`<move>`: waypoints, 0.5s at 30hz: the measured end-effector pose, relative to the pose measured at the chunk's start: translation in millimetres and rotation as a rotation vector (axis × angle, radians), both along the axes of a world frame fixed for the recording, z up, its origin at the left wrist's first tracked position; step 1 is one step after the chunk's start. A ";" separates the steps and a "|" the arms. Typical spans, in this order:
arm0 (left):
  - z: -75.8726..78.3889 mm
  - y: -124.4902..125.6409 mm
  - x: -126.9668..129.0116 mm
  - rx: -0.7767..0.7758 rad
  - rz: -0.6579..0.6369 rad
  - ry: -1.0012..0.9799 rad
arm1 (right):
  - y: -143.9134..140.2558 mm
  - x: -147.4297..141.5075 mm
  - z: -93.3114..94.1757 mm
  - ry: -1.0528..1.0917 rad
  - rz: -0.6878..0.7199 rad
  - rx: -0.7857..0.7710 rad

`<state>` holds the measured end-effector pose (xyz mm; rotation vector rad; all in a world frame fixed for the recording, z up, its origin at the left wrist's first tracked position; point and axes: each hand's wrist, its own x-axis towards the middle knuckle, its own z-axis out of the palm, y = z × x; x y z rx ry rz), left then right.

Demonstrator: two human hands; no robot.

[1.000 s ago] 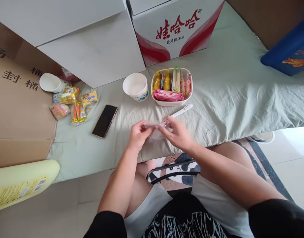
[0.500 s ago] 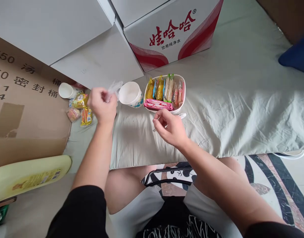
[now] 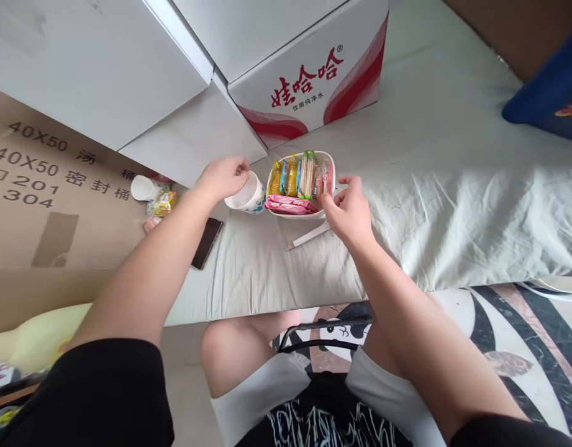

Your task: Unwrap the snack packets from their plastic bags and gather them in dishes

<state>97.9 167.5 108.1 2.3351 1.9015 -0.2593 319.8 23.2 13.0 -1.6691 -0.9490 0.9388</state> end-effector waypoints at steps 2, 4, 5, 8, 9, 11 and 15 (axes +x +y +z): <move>5.3 -21.4 8.0 0.149 -0.020 -0.076 | 8.4 2.0 -6.2 0.002 0.053 -0.101; 3.7 -45.9 17.2 0.137 -0.071 -0.101 | 13.6 3.4 -10.0 0.049 0.092 -0.128; 0.9 -57.1 21.7 0.104 -0.101 -0.102 | 14.7 4.0 -10.7 0.103 0.109 -0.132; -10.9 -79.8 33.5 0.029 -0.115 -0.082 | 12.4 6.1 -8.6 0.222 0.144 -0.168; -14.8 -83.3 36.8 0.019 -0.098 -0.079 | 10.3 6.7 -7.4 0.210 0.150 -0.177; -21.5 -85.2 42.4 0.012 -0.054 -0.110 | 5.7 8.1 -6.0 0.155 0.169 -0.169; -30.1 -79.8 49.4 0.005 -0.004 -0.282 | -0.5 14.3 -11.0 0.219 0.240 -0.169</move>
